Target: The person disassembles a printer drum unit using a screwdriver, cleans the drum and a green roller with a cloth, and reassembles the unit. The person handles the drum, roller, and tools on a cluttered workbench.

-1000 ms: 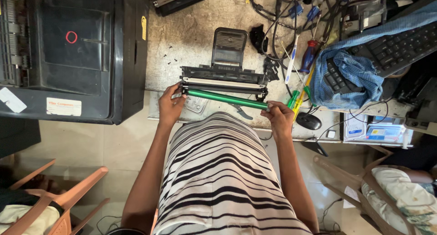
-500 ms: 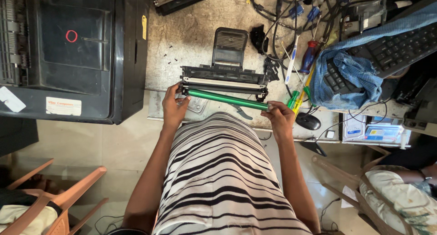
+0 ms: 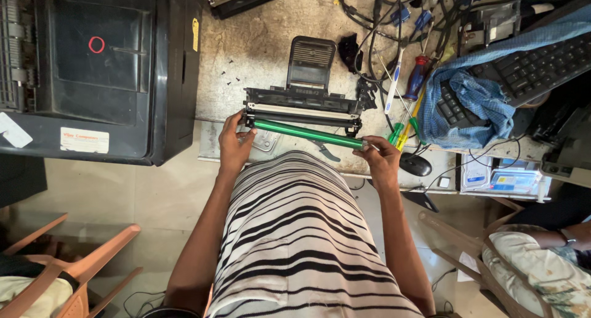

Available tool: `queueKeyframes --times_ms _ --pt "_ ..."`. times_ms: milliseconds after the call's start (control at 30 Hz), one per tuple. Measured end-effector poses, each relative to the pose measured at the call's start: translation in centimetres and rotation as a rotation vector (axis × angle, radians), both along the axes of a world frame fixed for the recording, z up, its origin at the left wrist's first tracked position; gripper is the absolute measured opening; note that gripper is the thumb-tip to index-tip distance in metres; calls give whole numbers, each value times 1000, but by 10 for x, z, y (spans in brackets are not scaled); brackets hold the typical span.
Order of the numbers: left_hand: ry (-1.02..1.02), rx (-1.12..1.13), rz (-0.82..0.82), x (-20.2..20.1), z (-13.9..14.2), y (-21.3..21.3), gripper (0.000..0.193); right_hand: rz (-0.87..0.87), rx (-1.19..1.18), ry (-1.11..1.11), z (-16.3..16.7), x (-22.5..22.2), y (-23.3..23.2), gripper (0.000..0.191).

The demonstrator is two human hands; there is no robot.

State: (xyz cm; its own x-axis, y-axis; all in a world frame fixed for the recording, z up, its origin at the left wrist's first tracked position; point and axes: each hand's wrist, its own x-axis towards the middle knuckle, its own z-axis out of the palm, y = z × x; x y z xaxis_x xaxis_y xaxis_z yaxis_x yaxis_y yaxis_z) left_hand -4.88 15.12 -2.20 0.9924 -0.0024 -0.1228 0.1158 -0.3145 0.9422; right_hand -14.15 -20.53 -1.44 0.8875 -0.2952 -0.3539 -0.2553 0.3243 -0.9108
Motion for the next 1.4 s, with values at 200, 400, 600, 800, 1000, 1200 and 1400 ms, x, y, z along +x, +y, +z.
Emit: queueKeyframes --times_ms 200,400,600,800,1000,1200,1400 --pt "2 10 -11 0 -1 1 56 36 33 -48 3 1 -1 22" --pt "3 -8 2 0 -1 0 54 -7 23 17 3 4 2 21" --pt "-7 -24 4 -1 -2 1 51 -4 7 6 0 8 3 27" --pt "-26 -32 7 -1 -4 2 49 -8 27 20 2 6 1 28" --pt "-7 -38 25 0 -1 0 50 5 -59 36 9 8 -2 29" --pt "63 -109 89 0 11 -3 52 -68 37 -162 39 44 -11 24" --pt "61 -124 111 -1 27 -4 47 -20 -34 -336 92 153 -17 10"
